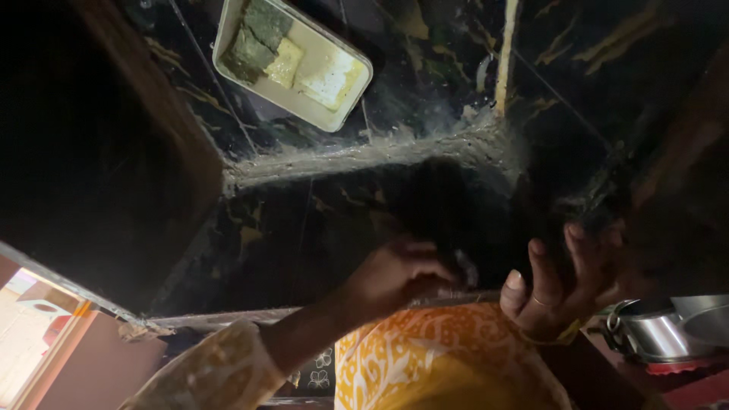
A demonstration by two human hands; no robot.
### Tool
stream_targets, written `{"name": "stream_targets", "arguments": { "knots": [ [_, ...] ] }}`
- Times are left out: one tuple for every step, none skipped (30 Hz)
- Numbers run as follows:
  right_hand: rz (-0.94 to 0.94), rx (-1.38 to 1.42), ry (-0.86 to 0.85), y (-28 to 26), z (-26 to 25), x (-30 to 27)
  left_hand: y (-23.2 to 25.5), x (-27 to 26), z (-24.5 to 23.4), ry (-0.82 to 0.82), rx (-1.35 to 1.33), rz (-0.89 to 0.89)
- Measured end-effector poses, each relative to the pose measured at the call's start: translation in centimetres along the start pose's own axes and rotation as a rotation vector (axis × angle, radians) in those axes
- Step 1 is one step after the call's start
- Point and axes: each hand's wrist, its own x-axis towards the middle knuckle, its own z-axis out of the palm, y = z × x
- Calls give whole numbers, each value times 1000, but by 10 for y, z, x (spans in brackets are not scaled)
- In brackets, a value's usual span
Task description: The person scrubs the interior of a dark marble sink with a small scrubber, repeatedly dipping it into a plastic container of cleaning paste. After scrubbing various sections, the person turns on the faucet and rinses their hands and the sink surface.
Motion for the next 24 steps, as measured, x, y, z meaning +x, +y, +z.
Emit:
{"name": "stream_targets", "arguments": {
  "knots": [
    [-3, 1, -17, -1, -2, 1, -8, 5, -3, 9, 28, -72],
    [19, -12, -31, -3, -3, 2, -22, 23, -2, 133, -525, -301],
    [42, -26, -45, -3, -4, 3, -39, 41, -5, 258, -1079, -528],
    [68, -36, -60, -4, -4, 3, -64, 59, -16, 160, -432, -403],
    [31, -18, -45, -3, -3, 3, -87, 80, -29, 55, 209, -257],
    [-5, 7, -36, -2, -3, 2, -105, 95, -35, 148, 244, -99],
    [-42, 32, -28, -2, -3, 0, -116, 105, -32, 237, 279, 60],
    [-47, 1, -49, 2, -3, 0, -119, 112, -25, 195, 365, -55],
    [-52, -30, -71, 5, -2, 0, -117, 118, -20, 153, 451, -170],
    [-55, -64, -102, 6, -3, -3, -107, 117, -12, 104, 526, -288],
    [-36, -73, -118, 4, -3, -5, -95, 107, -11, 117, 348, -200],
    [-31, -69, -136, 5, -5, -7, -79, 89, -13, 145, 169, -122],
    [-26, -64, -153, 5, -8, -9, -57, 65, -13, 129, 119, -44],
    [-42, -66, -159, 5, -7, -8, -38, 46, -17, 106, 79, 50],
    [-58, -68, -164, 6, -6, -6, -16, 22, -22, 47, 53, 82],
    [-70, -71, -170, 7, -6, -4, 1, 1, -27, -17, 26, 114],
    [-61, -74, -151, 7, -5, -3, 5, -4, -33, -9, 14, 98],
    [-53, -72, -144, 7, -6, -4, 7, -9, -37, 1, -6, 71],
    [-46, -69, -137, 8, -7, -5, 5, -10, -38, 11, -25, 45],
    [-39, -63, -161, 8, -6, -6, -2, -6, -38, 48, 19, 50],
    [-32, -56, -186, 8, -5, -7, -15, 5, -40, 84, 64, 55],
    [-21, -59, -198, 8, -2, -6, -33, 23, -46, 115, 116, 74],
    [-42, -56, -149, 10, 1, -4, -54, 46, -52, 21, 93, -138],
    [-62, -52, -110, 11, -1, -6, -75, 65, -55, -81, 63, -356]
  ]
}}
